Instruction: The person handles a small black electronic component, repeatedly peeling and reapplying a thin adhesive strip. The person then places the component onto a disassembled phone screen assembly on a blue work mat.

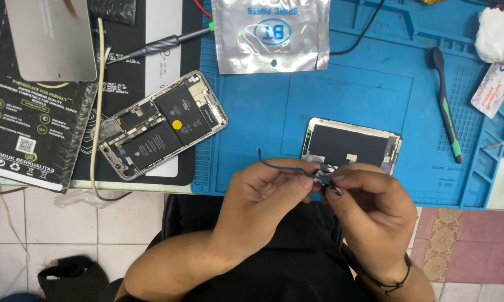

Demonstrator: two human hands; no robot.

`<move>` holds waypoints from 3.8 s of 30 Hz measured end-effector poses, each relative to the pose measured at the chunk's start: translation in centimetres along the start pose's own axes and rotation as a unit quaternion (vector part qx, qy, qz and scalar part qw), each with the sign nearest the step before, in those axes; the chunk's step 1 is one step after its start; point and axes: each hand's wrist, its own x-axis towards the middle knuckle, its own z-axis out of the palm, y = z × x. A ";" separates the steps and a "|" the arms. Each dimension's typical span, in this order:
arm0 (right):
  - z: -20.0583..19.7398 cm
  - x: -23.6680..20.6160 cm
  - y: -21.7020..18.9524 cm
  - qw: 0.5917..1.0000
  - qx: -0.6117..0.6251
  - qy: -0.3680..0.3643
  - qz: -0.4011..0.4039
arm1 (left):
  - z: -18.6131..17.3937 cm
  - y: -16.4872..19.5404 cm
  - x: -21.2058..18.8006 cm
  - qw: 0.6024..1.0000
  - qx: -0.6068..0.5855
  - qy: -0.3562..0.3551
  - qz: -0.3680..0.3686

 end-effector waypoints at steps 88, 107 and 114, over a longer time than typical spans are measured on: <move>-1.1 0.1 -1.3 0.989 0.070 -0.048 0.122 | 0.6 0.8 -0.3 0.983 0.178 0.030 0.035; -1.4 1.5 0.0 0.967 0.177 -0.004 0.183 | -0.1 1.3 0.4 0.995 0.096 0.016 -0.035; -1.7 1.1 0.3 0.970 0.187 -0.016 0.153 | 1.0 1.5 1.8 0.994 0.097 0.012 -0.043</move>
